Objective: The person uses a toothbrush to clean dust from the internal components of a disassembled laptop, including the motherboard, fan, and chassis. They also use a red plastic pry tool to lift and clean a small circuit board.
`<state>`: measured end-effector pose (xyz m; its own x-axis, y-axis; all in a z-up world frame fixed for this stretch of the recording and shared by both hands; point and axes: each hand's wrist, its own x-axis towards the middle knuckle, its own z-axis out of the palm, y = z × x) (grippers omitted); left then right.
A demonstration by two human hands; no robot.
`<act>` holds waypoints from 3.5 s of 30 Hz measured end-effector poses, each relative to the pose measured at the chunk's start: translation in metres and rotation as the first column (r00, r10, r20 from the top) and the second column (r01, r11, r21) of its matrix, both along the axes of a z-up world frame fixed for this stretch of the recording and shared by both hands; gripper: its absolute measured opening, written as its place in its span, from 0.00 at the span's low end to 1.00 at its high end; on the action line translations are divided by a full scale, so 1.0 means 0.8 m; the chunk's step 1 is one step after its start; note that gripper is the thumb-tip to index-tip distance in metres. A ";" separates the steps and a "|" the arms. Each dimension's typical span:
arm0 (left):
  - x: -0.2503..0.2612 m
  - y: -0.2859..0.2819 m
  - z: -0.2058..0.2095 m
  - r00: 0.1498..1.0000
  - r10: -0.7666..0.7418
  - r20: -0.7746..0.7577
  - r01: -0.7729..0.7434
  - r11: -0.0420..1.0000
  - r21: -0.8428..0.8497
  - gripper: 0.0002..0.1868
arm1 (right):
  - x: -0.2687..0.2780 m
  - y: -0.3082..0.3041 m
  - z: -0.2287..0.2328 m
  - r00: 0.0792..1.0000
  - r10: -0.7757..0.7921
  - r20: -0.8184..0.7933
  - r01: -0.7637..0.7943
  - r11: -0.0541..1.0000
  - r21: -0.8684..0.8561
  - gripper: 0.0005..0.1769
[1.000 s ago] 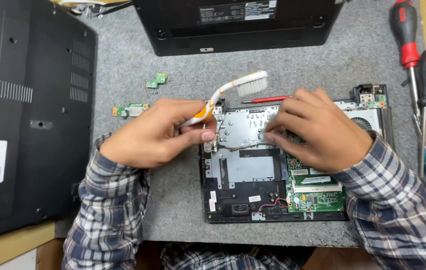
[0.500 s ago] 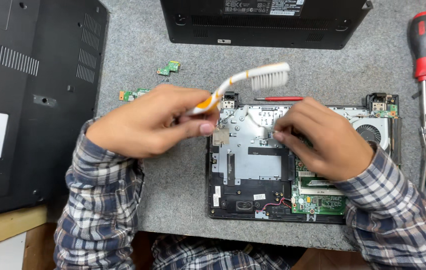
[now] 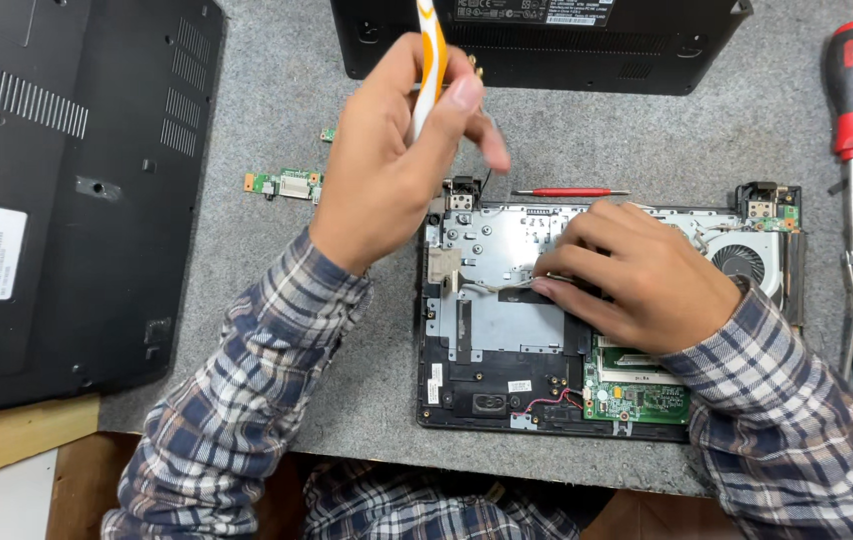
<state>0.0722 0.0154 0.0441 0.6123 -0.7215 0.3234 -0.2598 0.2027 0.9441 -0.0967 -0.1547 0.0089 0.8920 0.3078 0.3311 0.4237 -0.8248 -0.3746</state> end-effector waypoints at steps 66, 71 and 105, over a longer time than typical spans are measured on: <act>0.033 0.003 -0.076 0.887 -0.097 0.451 -0.223 0.767 0.602 0.15 | 0.071 -0.022 -0.002 0.810 -0.307 -0.500 0.509 -0.057 0.859 0.10; 0.034 0.003 -0.071 0.898 -0.126 0.422 -0.210 0.719 0.662 0.14 | 0.072 -0.022 -0.002 0.768 -0.331 -0.548 0.517 -0.183 0.836 0.11; 0.056 0.012 -0.050 0.905 -0.266 0.331 -0.086 0.648 0.757 0.09 | 0.055 -0.077 -0.012 0.653 -0.567 -0.502 0.754 0.423 0.502 0.11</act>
